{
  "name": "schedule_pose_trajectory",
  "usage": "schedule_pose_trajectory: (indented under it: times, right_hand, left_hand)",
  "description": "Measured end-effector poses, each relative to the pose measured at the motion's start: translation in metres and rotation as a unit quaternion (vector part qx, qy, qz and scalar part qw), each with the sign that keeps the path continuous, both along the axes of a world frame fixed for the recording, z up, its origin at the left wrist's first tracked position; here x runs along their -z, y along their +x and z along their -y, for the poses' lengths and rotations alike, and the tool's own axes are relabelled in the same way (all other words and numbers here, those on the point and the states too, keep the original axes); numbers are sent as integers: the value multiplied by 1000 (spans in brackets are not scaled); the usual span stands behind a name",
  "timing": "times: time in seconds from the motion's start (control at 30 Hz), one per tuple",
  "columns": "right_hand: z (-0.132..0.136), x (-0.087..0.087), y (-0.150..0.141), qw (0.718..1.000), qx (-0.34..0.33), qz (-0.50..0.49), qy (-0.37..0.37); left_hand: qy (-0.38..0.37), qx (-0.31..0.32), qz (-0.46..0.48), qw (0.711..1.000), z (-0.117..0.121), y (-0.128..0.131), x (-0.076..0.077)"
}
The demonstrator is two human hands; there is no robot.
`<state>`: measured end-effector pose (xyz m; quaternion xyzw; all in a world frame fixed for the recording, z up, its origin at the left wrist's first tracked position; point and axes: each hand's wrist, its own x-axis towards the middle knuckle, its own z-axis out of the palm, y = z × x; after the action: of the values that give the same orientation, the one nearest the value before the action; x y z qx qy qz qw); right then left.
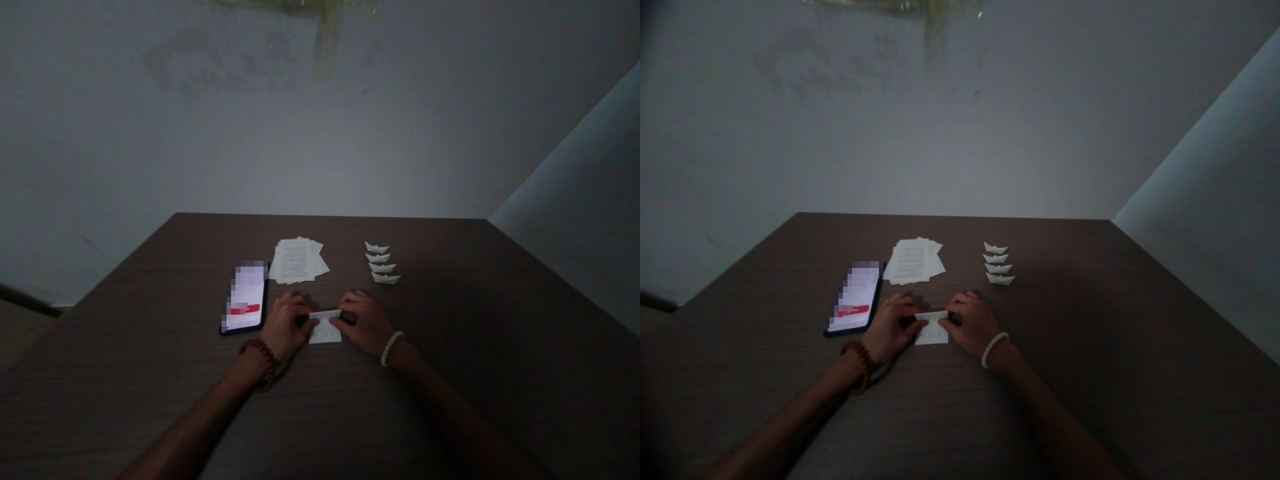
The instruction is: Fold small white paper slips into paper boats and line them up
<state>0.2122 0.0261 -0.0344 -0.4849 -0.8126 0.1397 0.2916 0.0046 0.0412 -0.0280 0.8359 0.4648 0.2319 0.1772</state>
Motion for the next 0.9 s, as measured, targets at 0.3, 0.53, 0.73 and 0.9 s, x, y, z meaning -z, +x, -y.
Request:
schedule_pose_trajectory:
  times: [0.3,0.53,0.73,0.9]
  right_hand:
    - [0,2,5,1000,-5,-7,4]
    - [0,2,6,1000,9,-15,19]
    - [1,3,6,1000,6,-16,26]
    - [1,3,6,999,0,-18,26]
  left_hand:
    - [7,12,-3,1000,1,-2,0]
    - [100,55,13,993,3,-3,4]
    - [145,141,-27,979,17,-2,-4]
    - [131,150,-56,978,16,-2,-3]
